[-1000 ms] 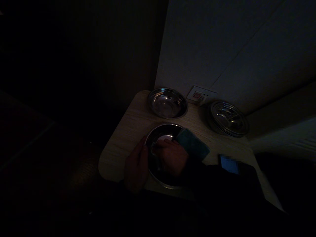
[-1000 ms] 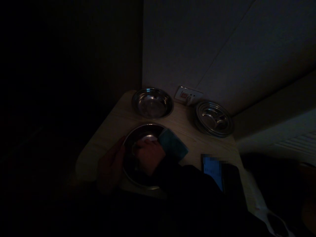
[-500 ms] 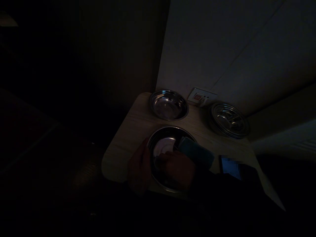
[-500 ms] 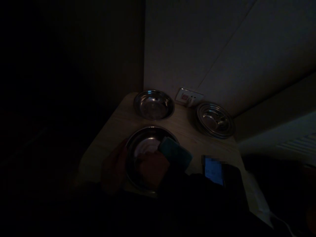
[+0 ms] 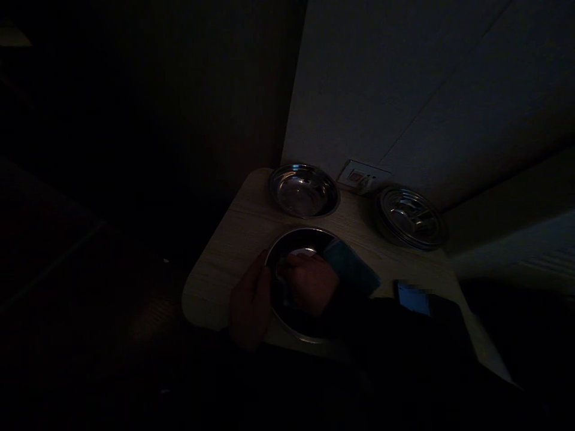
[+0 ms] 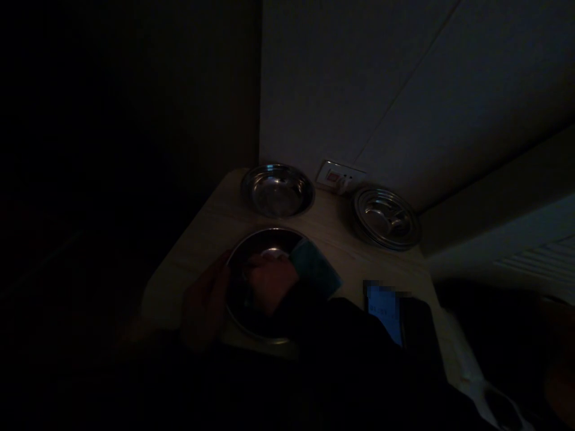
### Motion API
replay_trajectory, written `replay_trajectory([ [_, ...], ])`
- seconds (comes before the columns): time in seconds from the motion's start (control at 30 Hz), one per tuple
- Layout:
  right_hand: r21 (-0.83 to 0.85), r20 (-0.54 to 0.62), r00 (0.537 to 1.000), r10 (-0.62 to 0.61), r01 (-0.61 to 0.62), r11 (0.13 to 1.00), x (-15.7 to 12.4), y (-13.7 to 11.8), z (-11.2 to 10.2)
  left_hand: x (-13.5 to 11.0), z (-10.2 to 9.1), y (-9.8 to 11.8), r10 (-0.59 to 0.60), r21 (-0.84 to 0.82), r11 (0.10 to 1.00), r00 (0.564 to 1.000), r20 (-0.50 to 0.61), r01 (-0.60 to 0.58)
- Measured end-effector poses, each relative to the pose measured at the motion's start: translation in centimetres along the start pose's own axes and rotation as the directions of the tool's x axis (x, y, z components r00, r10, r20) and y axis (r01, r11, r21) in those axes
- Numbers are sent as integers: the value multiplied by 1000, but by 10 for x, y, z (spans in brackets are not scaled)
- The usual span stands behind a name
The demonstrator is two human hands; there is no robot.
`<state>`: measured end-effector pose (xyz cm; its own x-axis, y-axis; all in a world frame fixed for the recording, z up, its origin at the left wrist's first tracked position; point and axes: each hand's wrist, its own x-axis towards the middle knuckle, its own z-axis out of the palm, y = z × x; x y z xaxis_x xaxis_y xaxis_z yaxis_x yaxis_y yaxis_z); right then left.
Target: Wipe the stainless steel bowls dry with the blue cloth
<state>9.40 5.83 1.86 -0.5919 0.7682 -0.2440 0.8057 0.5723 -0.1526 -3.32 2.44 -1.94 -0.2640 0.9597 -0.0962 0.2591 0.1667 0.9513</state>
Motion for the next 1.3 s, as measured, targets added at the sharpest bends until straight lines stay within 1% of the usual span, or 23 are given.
replay_trajectory([
  [0.03, 3, 0, 1000, -2, 2, 1000, 0, 1, 0, 0, 0, -1, 4, 6, 1000, 1000, -18, -4],
  [0.07, 19, 22, 999, -32, 32, 999, -2, 2, 0, 0, 1, -2, 2, 9, 1000, 999, -41, -1],
  [0.17, 97, 137, 973, -186, 173, 980, -9, 4, -1, 0, 3, -2, -17, 2, 1000, 997, -77, 17],
  [0.2, 108, 157, 966, -208, 192, 975, -10, 4, -1, 0, 3, -1, -17, -9, 1000, 997, -71, 17],
  [0.27, 74, 132, 980, -151, 142, 987, -7, 3, -2, 0, 3, -1, -2, -31, 1000, 999, -44, 0],
  [0.33, 8, 59, 997, -43, 43, 999, 0, 1, -3, 1, 2, -1, 16, -35, 999, 999, -29, -17],
  [0.4, -40, -7, 1000, 15, -16, 999, 4, -2, -3, 1, 2, -2, 19, -26, 999, 999, -48, -21],
  [0.47, -46, 21, 999, -24, 25, 999, 1, -3, -3, 0, 2, -3, 6, -11, 1000, 997, -78, -6],
  [0.57, 5, 165, 976, -140, 141, 990, -10, -4, -3, -1, 3, -3, 1, -9, 1000, 996, -95, -2],
  [0.6, 20, 186, 970, -159, 158, 987, -12, -3, -2, -1, 3, -2, -6, -11, 1000, 996, -85, 5],
  [0.67, 18, 136, 982, -130, 128, 992, -10, -2, 1, -1, 3, -2, -18, -12, 1000, 998, -54, 18],
  [0.73, 9, 24, 998, -51, 51, 999, -2, -2, 4, 0, 3, -3, -13, -12, 1000, 999, -36, 13],
  [0.8, 34, -52, 999, -4, 6, 999, 4, 0, 7, 0, 3, -4, 17, -18, 1000, 999, -50, -17],
  [0.83, 59, -50, 999, -22, 25, 998, 3, 1, 8, 0, 3, -4, 27, -22, 999, 997, -70, -28],
  [0.9, 125, 13, 992, -127, 124, 984, -3, 4, 8, -1, 4, -4, 16, -21, 1000, 995, -96, -18],
  [0.97, 188, 99, 964, -247, 226, 956, -11, 6, 8, -3, 5, -3, -13, -21, 1000, 994, -110, 11],
  [1.0, 202, 124, 953, -277, 249, 947, -14, 6, 8, -3, 5, -3, -29, -23, 999, 994, -106, 26],
  [1.03, 194, 124, 954, -274, 247, 949, -15, 6, 7, -3, 5, -3, -40, -24, 999, 994, -98, 37],
  [1.07, 167, 103, 965, -241, 222, 961, -13, 5, 8, -3, 5, -3, -42, -26, 999, 995, -91, 39],
  [1.13, 87, 27, 991, -129, 126, 988, -4, 1, 8, -3, 4, -4, -25, -22, 999, 997, -75, 24],
  [1.2, 33, -37, 999, -36, 37, 999, 6, -2, 8, -2, 4, -4, -7, -6, 1000, 998, -66, 7],
  [1.27, 12, -28, 999, -40, 40, 999, 8, -3, 6, -1, 4, -4, -4, 9, 1000, 996, -84, 5],
  [1.3, 7, 5, 998, -62, 62, 998, 5, -3, 5, -2, 5, -4, -9, 11, 1000, 995, -100, 10],
])
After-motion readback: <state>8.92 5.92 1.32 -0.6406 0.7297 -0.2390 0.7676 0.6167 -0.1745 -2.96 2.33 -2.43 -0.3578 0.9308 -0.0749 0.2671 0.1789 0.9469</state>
